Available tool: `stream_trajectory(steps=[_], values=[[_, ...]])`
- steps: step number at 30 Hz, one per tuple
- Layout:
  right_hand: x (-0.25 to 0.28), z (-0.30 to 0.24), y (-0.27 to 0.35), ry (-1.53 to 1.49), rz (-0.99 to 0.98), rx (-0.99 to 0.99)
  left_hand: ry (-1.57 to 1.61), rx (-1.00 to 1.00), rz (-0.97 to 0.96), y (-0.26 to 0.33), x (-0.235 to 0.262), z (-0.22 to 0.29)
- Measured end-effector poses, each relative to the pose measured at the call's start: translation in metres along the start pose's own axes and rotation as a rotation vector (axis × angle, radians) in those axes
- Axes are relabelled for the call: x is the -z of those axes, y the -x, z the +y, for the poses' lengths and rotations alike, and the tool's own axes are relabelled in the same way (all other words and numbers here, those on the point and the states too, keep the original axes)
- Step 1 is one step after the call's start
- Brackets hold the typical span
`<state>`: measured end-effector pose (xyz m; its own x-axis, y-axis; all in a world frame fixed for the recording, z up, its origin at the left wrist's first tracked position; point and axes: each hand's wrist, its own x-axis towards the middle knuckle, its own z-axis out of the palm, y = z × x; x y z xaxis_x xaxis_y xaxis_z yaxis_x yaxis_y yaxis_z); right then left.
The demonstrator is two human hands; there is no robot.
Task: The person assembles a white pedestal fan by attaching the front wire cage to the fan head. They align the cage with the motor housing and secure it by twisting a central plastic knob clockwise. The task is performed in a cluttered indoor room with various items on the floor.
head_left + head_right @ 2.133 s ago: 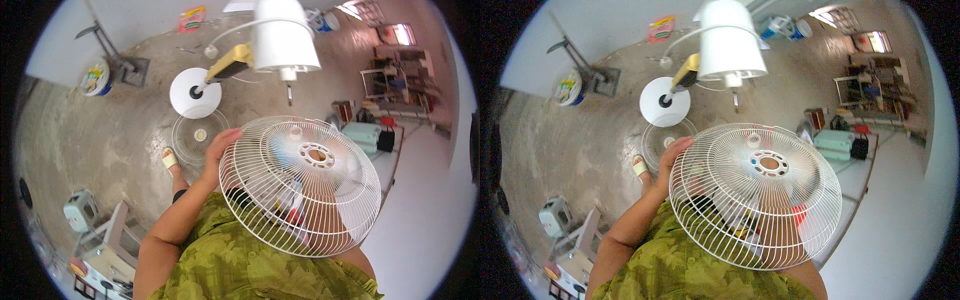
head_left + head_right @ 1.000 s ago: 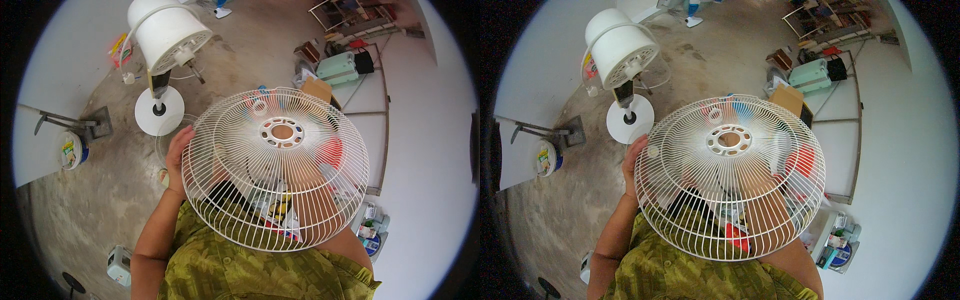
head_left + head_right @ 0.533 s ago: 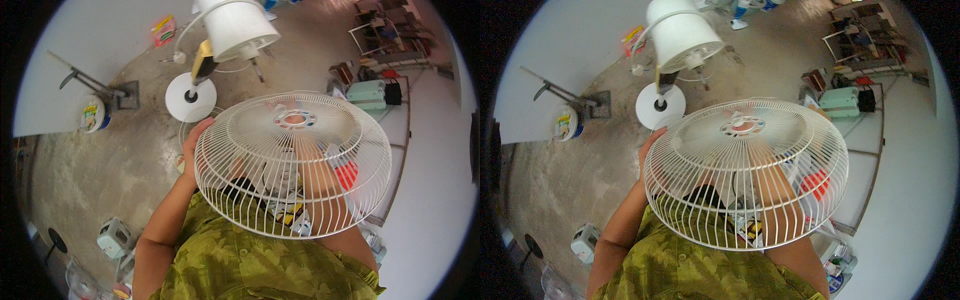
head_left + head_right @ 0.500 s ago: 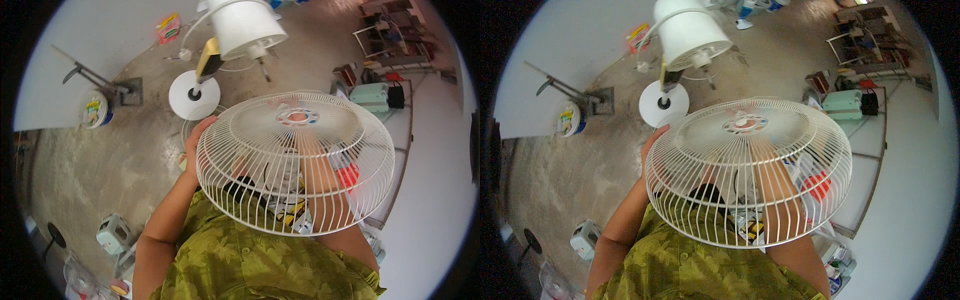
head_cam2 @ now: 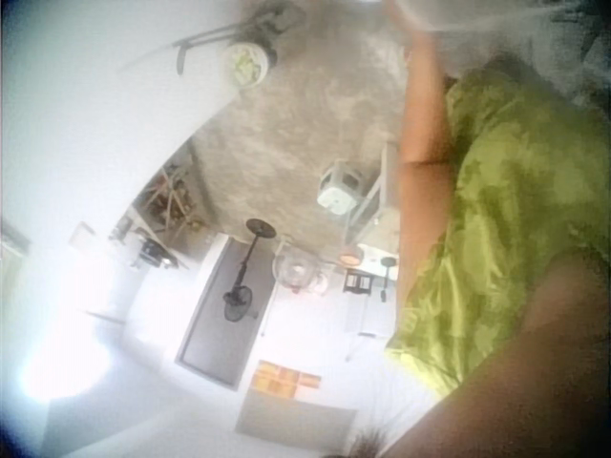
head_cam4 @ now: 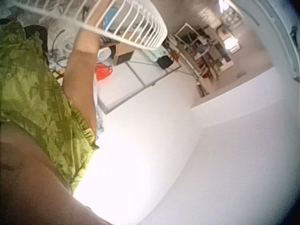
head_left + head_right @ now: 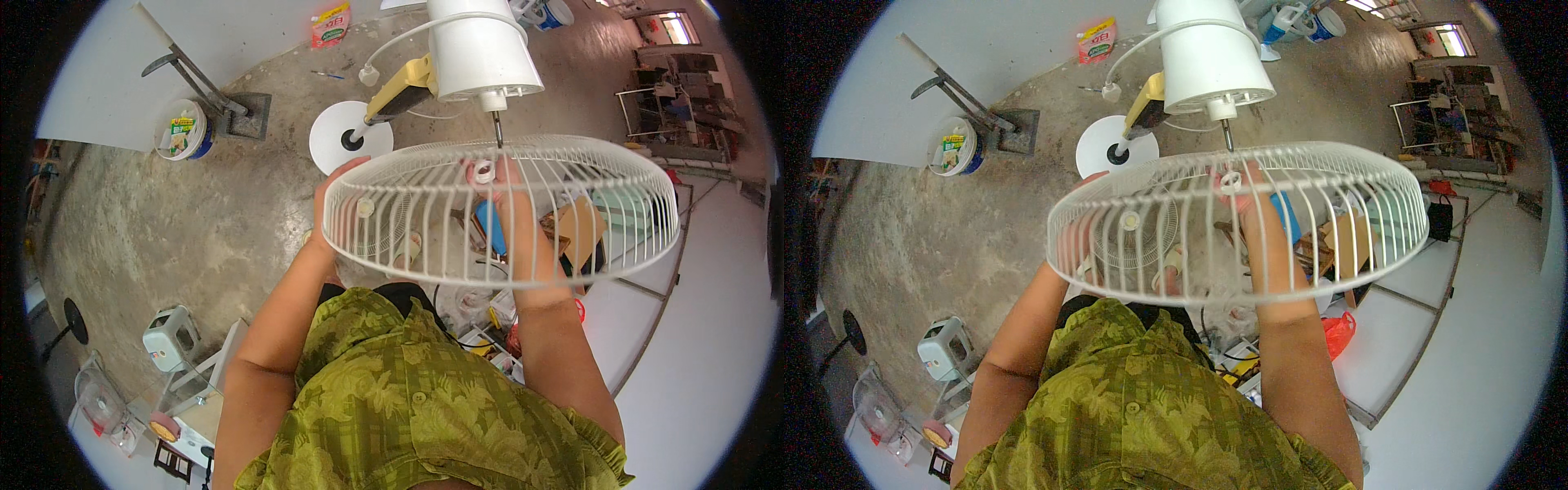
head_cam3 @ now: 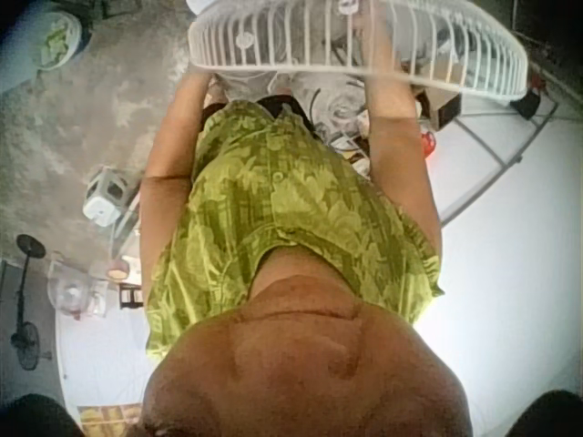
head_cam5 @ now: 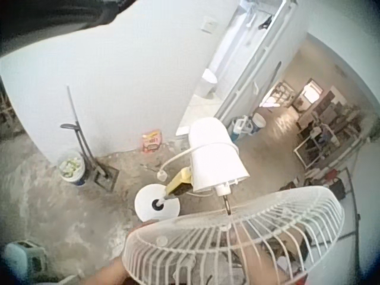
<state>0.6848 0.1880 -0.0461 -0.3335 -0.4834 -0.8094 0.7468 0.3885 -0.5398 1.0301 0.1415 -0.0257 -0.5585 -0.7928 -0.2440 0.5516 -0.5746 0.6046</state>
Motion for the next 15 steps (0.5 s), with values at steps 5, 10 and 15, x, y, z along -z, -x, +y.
stream_trajectory(steps=[5, 10, 15], values=[[-0.038, -0.005, 0.015, -0.087, 0.063, -0.076, -0.436, -0.074, 0.198, -0.008, 0.008, 0.0], [-0.045, -0.01, 0.013, -0.048, 0.084, -0.066, -0.459, -0.014, 0.244, -0.025, -0.002, 0.017], [-0.045, -0.012, 0.008, -0.106, 0.038, -0.112, -0.429, -0.002, 0.244, -0.034, 0.002, 0.023]])
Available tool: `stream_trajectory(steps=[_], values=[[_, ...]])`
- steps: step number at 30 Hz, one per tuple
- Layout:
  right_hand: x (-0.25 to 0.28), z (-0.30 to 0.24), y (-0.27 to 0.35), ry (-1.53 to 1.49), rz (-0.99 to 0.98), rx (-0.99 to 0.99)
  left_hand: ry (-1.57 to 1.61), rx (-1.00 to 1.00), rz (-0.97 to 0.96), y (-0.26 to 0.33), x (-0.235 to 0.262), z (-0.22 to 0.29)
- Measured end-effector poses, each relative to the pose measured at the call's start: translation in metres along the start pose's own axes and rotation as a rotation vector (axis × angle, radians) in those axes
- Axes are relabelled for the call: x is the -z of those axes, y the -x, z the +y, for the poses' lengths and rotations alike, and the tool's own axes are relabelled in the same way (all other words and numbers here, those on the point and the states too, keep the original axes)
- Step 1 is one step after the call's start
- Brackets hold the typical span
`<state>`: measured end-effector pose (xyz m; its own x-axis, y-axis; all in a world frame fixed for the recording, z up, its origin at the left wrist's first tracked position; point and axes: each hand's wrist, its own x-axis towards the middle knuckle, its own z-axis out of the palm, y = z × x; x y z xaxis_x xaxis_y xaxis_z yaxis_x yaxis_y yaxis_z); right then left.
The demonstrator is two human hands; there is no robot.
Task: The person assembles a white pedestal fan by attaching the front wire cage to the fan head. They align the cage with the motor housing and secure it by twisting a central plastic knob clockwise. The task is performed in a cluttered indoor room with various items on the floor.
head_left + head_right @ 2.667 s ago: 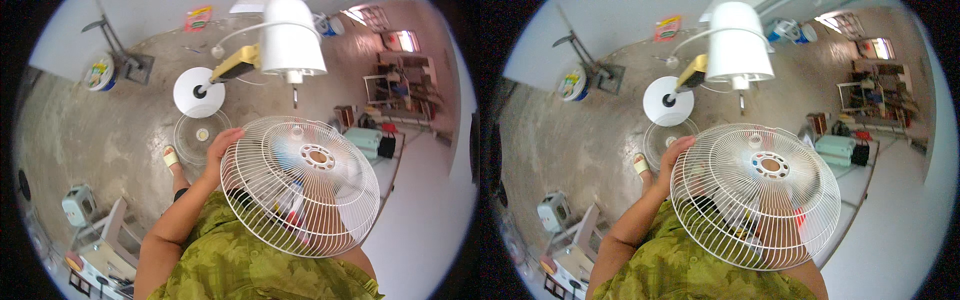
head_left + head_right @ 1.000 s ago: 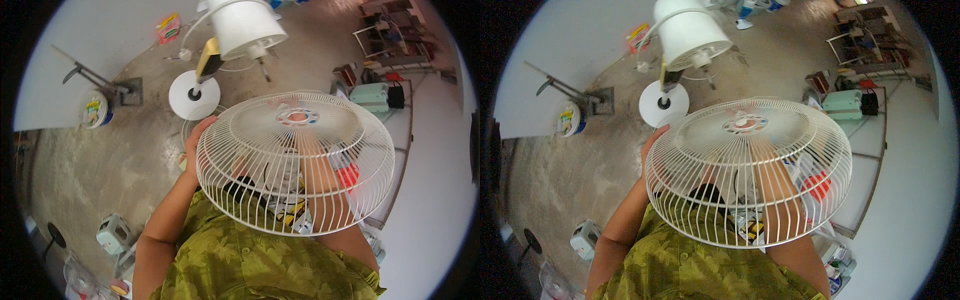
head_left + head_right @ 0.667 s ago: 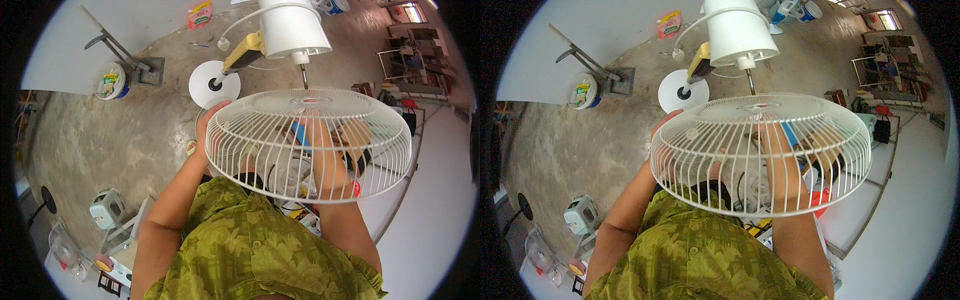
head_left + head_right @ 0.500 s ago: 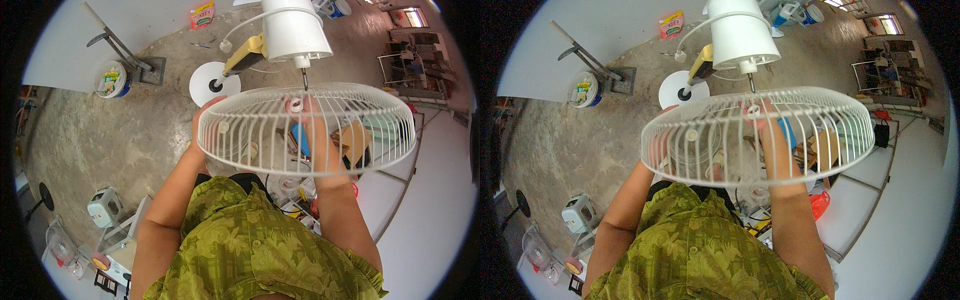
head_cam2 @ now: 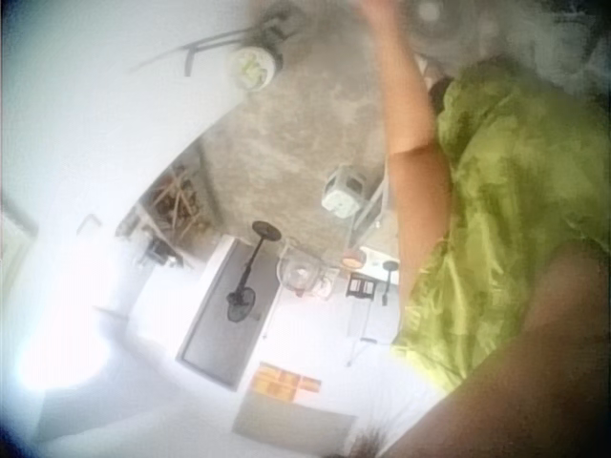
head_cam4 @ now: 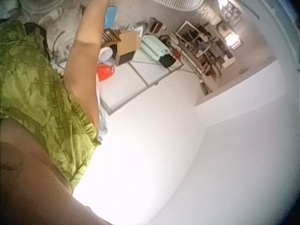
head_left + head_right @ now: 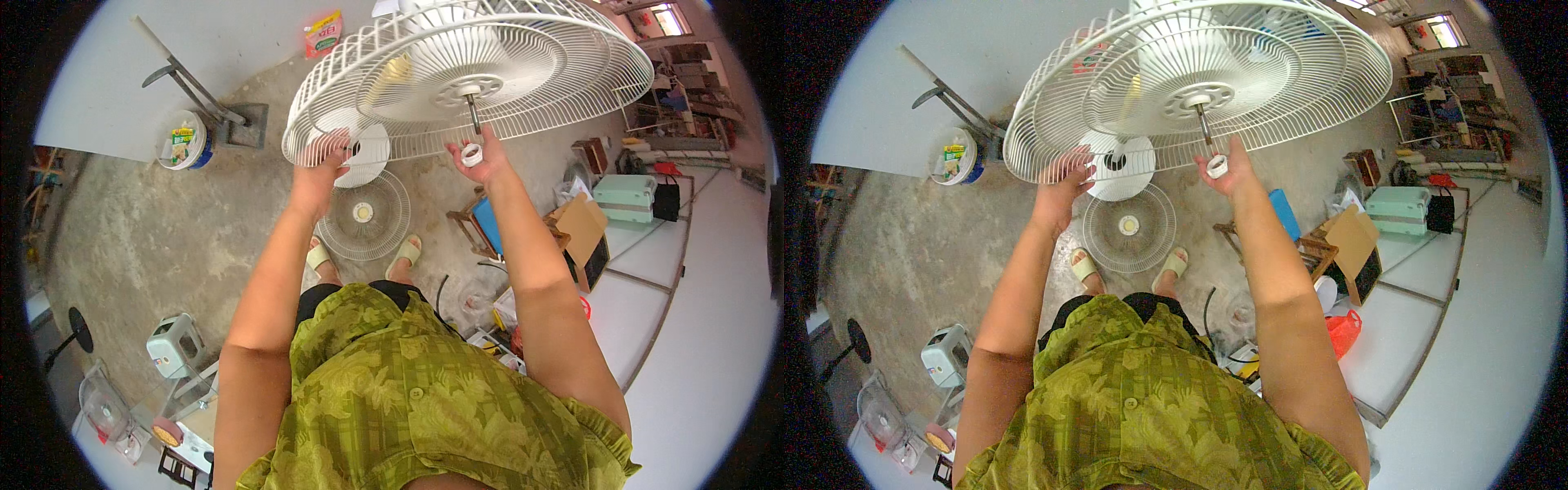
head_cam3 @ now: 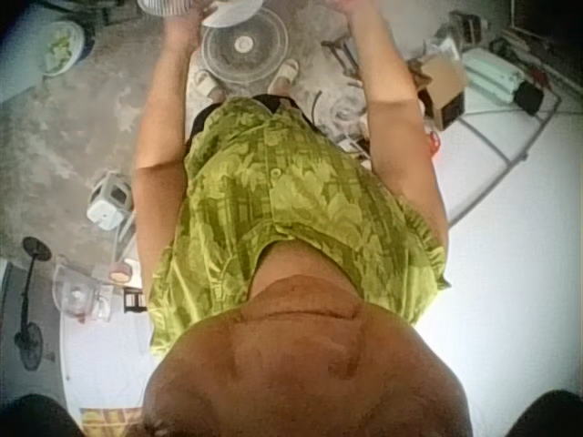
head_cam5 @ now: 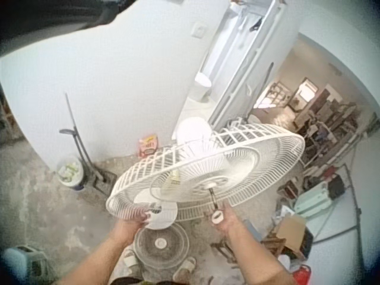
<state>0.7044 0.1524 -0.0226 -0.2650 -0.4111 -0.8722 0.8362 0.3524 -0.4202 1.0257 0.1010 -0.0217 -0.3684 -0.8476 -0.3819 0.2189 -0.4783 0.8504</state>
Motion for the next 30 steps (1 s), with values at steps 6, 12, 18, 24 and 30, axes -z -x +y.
stream_trajectory(steps=[6, 12, 18, 24, 30], values=[[-0.012, 0.008, -0.006, 0.005, -0.084, 0.058, 0.031, 0.01, 0.06, 0.0, 0.006, 0.013], [-0.025, 0.008, 0.0, 0.046, -0.068, 0.043, 0.019, 0.048, 0.139, 0.004, 0.0, 0.026], [-0.015, 0.005, -0.01, 0.075, -0.139, 0.027, -0.029, 0.023, 0.133, 0.007, -0.005, 0.03], [-0.009, 0.008, -0.026, 0.08, -0.232, -0.043, -0.123, -0.009, 0.134, 0.012, -0.01, 0.042], [-0.026, 0.015, -0.011, 0.105, -0.223, -0.009, -0.152, 0.007, 0.157, 0.009, -0.005, 0.053]])
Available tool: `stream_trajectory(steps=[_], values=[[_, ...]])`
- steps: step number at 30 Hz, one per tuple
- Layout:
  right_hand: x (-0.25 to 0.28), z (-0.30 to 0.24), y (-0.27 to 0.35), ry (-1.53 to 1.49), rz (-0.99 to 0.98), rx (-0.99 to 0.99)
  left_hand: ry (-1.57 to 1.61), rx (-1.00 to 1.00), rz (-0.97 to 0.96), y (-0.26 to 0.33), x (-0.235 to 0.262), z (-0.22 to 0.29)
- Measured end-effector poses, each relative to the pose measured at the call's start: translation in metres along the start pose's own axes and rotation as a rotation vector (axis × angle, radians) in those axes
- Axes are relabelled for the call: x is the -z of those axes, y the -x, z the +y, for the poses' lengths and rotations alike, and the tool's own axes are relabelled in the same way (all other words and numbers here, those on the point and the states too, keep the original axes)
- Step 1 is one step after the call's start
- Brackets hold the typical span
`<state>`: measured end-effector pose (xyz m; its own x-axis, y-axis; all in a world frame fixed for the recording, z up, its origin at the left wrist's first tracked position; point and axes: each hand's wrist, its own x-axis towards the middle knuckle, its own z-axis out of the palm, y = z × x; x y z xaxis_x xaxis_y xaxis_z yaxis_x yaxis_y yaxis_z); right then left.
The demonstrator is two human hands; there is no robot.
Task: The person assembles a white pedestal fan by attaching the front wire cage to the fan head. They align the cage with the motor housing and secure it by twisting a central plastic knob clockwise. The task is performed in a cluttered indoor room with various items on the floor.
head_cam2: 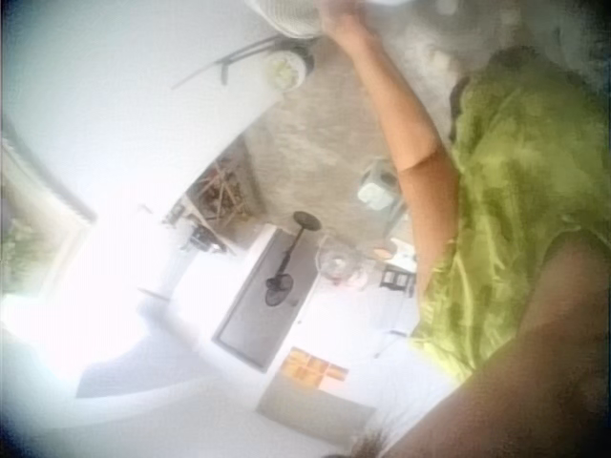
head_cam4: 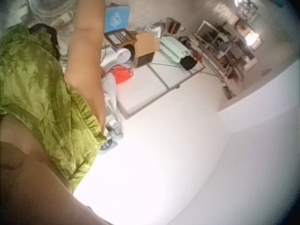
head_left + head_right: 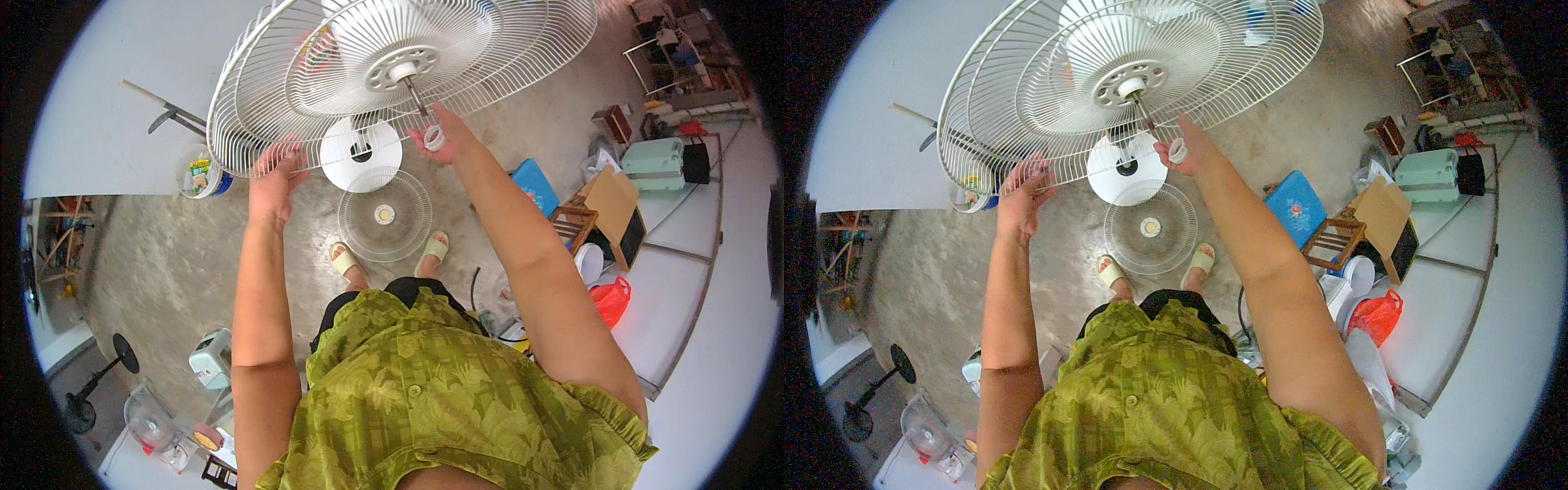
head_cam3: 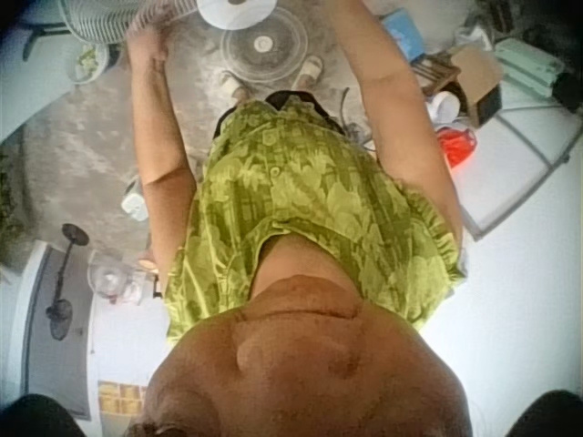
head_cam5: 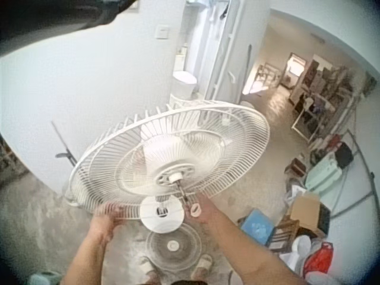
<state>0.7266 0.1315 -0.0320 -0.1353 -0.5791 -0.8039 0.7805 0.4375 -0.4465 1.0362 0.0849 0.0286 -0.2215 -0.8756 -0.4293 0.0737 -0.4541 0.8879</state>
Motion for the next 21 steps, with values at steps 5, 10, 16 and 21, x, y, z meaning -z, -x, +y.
stream_trajectory(steps=[5, 10, 16, 21], values=[[-0.009, 0.003, 0.001, 0.089, 0.025, 0.034, 0.005, -0.033, 0.037, 0.0, 0.0, 0.002], [-0.016, 0.004, -0.01, 0.118, 0.116, 0.017, 0.25, -0.134, 0.086, 0.002, -0.013, -0.016], [-0.013, -0.005, -0.011, 0.17, 0.153, 0.082, 0.464, -0.037, -0.049, 0.01, -0.025, -0.04], [-0.012, -0.012, -0.004, 0.195, 0.122, 0.06, 0.351, -0.06, -0.089, 0.005, -0.024, -0.039]])
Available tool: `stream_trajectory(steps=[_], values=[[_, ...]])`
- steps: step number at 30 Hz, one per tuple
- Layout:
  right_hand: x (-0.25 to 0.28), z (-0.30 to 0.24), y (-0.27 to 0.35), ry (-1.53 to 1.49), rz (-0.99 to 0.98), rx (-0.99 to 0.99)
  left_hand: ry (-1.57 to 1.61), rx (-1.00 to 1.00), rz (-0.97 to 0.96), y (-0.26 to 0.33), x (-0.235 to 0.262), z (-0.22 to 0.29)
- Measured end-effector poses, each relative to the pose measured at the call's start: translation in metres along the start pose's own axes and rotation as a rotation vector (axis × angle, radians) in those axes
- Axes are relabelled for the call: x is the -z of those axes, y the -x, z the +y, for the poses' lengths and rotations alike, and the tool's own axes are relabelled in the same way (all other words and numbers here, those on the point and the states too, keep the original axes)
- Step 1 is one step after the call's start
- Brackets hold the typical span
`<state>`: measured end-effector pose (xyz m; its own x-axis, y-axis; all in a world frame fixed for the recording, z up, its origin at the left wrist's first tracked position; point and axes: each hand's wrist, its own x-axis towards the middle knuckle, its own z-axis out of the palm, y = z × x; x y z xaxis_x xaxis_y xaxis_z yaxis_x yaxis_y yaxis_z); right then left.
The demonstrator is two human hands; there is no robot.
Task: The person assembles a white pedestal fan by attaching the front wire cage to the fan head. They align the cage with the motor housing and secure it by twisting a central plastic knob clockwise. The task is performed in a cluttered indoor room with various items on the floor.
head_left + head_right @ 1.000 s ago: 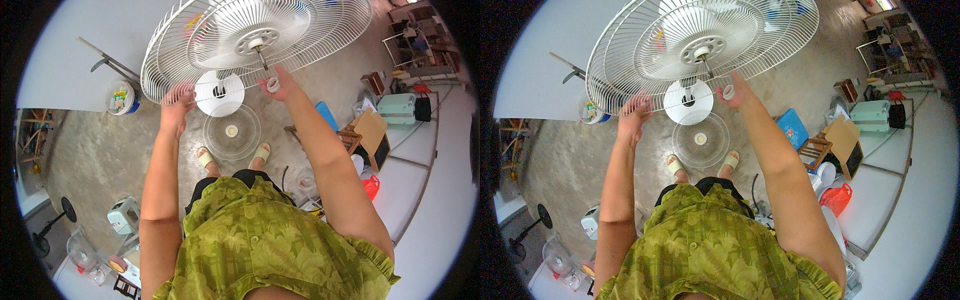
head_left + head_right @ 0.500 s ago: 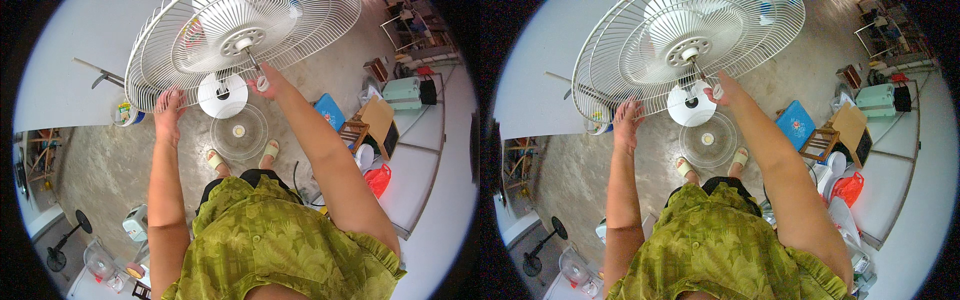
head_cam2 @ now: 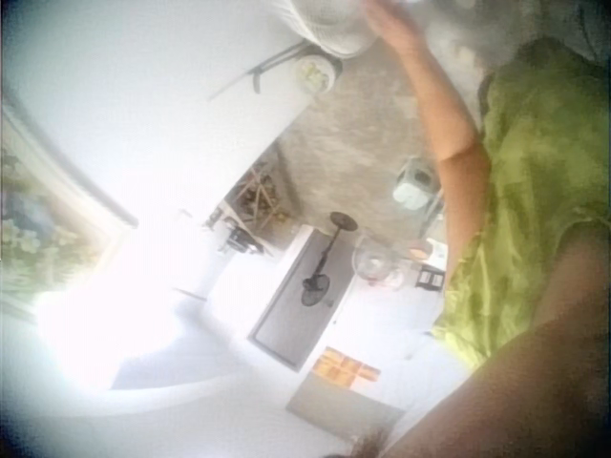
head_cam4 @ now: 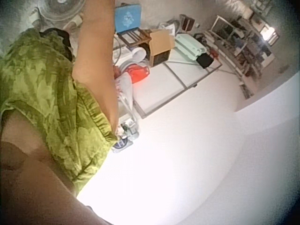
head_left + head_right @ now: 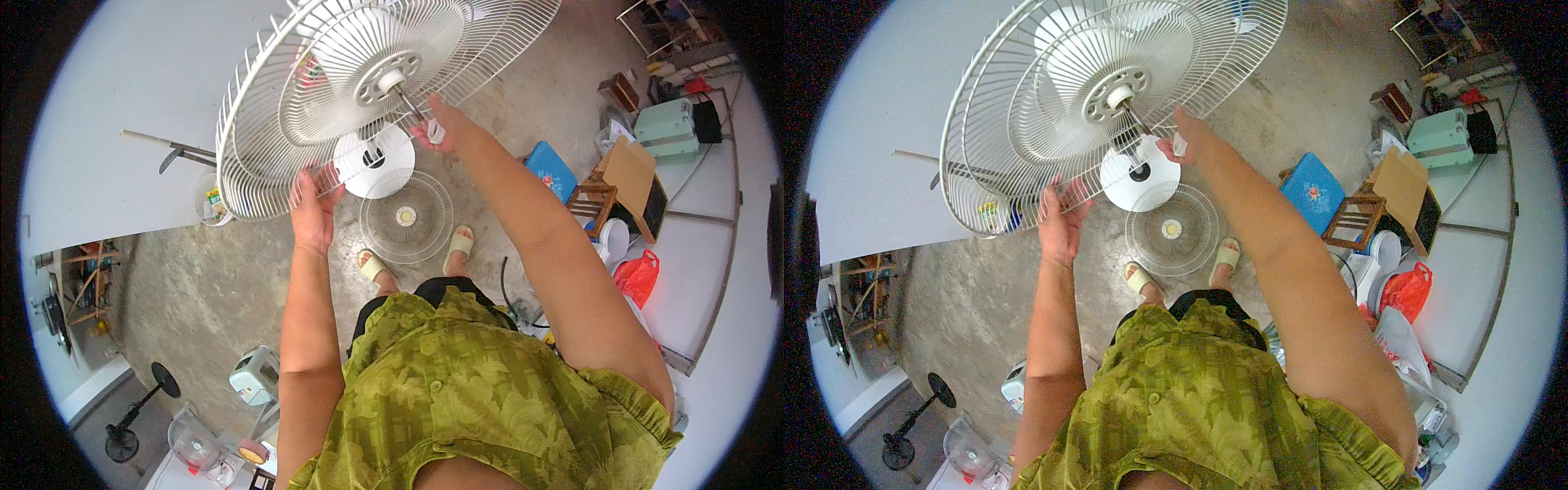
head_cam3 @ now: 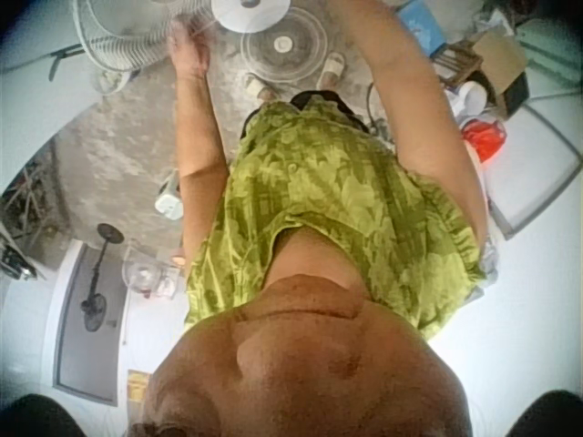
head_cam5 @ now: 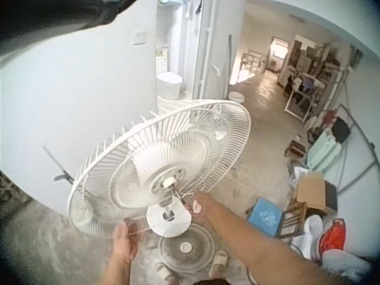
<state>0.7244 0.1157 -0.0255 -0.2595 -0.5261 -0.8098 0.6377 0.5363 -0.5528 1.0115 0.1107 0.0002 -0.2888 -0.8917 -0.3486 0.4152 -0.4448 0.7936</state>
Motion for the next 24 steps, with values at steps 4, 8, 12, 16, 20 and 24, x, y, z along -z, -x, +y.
stream_trajectory(steps=[4, 8, 12, 16, 20, 24], values=[[0.0, 0.001, 0.01, -0.092, -0.143, -0.108, -0.074, -0.125, 0.014, -0.006, 0.003, 0.001], [0.013, 0.014, 0.031, -0.301, -0.331, -0.032, -0.109, -0.158, 0.076, -0.007, 0.002, 0.004], [0.029, 0.03, 0.065, -0.56, -0.527, 0.079, -0.088, -0.153, 0.108, -0.007, -0.003, 0.007], [0.036, 0.03, 0.111, -0.667, -0.656, 0.189, -0.117, -0.148, 0.137, -0.011, 0.0, 0.01], [0.03, 0.021, 0.145, -0.69, -0.542, 0.226, -0.108, -0.144, 0.152, -0.012, -0.003, 0.013], [0.055, 0.03, 0.128, -0.599, -0.794, 0.166, -0.151, -0.157, 0.13, -0.016, 0.0, 0.013]])
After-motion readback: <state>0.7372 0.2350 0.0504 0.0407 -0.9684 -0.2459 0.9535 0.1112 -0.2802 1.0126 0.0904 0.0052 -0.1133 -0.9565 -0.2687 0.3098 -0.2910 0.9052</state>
